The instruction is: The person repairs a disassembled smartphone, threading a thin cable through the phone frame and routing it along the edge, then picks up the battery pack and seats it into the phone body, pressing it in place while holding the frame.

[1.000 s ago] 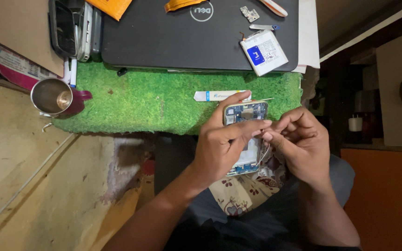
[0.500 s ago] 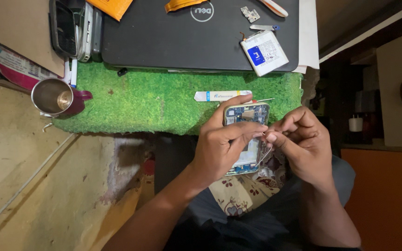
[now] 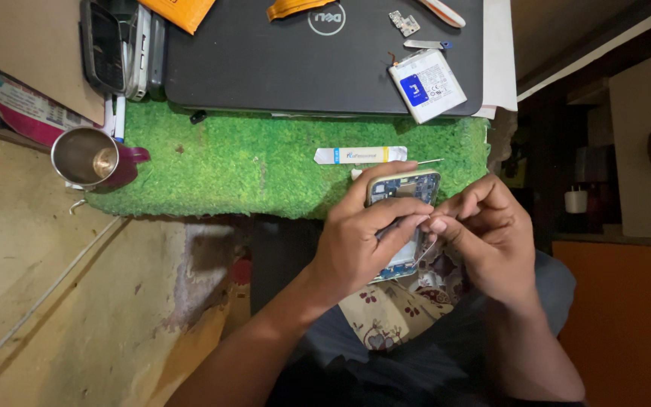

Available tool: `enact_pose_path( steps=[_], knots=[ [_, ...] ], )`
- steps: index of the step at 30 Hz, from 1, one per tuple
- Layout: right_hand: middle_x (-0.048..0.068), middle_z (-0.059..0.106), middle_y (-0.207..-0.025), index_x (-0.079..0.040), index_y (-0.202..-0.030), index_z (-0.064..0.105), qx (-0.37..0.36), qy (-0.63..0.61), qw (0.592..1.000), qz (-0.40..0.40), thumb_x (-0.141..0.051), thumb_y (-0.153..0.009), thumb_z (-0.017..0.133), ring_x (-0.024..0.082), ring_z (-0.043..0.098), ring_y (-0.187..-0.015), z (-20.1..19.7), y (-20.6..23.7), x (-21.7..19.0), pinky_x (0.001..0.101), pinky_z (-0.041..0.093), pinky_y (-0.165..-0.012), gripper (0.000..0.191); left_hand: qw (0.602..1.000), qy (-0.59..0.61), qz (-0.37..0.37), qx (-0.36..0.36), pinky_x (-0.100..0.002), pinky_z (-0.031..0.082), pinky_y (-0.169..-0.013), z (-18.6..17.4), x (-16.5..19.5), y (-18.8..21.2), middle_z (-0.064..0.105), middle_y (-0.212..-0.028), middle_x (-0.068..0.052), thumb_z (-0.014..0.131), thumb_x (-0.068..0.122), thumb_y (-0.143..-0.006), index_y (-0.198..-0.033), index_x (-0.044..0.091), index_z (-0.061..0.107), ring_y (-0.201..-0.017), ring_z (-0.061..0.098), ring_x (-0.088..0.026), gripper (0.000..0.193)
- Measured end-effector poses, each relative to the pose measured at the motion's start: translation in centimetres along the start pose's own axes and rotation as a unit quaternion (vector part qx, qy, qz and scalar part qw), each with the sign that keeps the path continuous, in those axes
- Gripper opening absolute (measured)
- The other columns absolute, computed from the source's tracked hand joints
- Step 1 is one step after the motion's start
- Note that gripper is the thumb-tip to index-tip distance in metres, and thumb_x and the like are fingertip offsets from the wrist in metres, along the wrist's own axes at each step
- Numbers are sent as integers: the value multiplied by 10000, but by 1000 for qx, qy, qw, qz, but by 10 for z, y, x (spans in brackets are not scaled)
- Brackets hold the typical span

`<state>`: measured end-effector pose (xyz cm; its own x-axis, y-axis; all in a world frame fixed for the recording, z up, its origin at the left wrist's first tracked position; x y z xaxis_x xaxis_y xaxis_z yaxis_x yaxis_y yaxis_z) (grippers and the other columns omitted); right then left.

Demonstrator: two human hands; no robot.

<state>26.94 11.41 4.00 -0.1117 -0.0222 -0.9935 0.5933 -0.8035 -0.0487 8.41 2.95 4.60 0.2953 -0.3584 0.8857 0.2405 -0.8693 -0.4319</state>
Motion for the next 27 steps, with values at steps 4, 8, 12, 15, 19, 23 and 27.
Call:
enact_pose_path(
  steps=[4, 8, 12, 15, 19, 23, 27],
  knots=[
    [126, 694, -967, -29, -1049, 495, 15, 32, 999, -10, 95, -960, 681, 121, 681, -871, 5, 4, 0, 231, 561, -770, 241, 1000, -19, 9, 5, -352, 659, -958, 0, 1, 1, 608, -1394, -187, 771, 97, -950, -1076, 50, 754, -1190, 716, -301, 137],
    [113, 683, -959, 5, -1088, 539, 30, 86, 996, -5, 113, -950, 711, 111, 665, -855, 8, 5, -4, 221, 533, -728, 245, 1000, -24, 16, 7, -354, 653, -975, 2, 1, -1, 599, -1393, -181, 774, 107, -951, -1075, 52, 736, -1221, 697, -305, 141],
    [121, 694, -1024, 7, -1150, 517, 24, 49, 998, -26, 126, -919, 695, 136, 703, -955, 10, 3, -7, 258, 599, -833, 315, 999, -32, 14, 5, -363, 635, -989, -1, 1, -1, 612, -1387, -171, 781, 108, -950, -1073, 58, 729, -1225, 700, -301, 142],
    [127, 683, -1053, 10, -1175, 502, 24, 28, 999, -26, 135, -918, 695, 146, 701, -1010, 11, 3, -6, 277, 603, -908, 344, 999, -33, 11, 9, -372, 631, -973, -1, 2, 0, 620, -1356, -174, 782, 115, -946, -1065, 59, 730, -1210, 705, -304, 142],
    [133, 683, -1060, 7, -1180, 492, 25, 23, 999, -28, 138, -929, 695, 149, 697, -1017, 11, 5, -4, 283, 596, -922, 349, 999, -37, 3, 7, -356, 635, -946, 0, 2, -1, 606, -1339, -182, 775, 126, -948, -1078, 58, 725, -1173, 704, -297, 154],
    [142, 700, -1044, 3, -1169, 488, 22, 41, 998, -40, 137, -931, 690, 154, 710, -999, 10, 5, -3, 281, 603, -884, 340, 1000, -22, -13, 8, -340, 640, -920, 0, 0, 0, 611, -1335, -182, 767, 124, -955, -1084, 50, 724, -1151, 718, -285, 154],
    [146, 687, -1068, 4, -1184, 491, 22, 18, 999, -45, 140, -942, 686, 158, 699, -1027, 12, 5, -2, 289, 600, -929, 340, 999, -35, -3, 25, -359, 631, -938, 0, -1, 3, 622, -1326, -186, 770, 104, -955, -1082, 36, 731, -1167, 717, -287, 149]
  ],
)
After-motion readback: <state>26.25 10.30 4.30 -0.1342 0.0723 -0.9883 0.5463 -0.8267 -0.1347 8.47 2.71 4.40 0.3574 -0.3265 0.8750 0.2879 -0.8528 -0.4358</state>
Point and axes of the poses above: each hand's wrist, its own y-axis away from the middle knuckle, its own z-axis out of the palm, x = y × z, the point moved 1 cm from there along -y, towards the middle knuckle
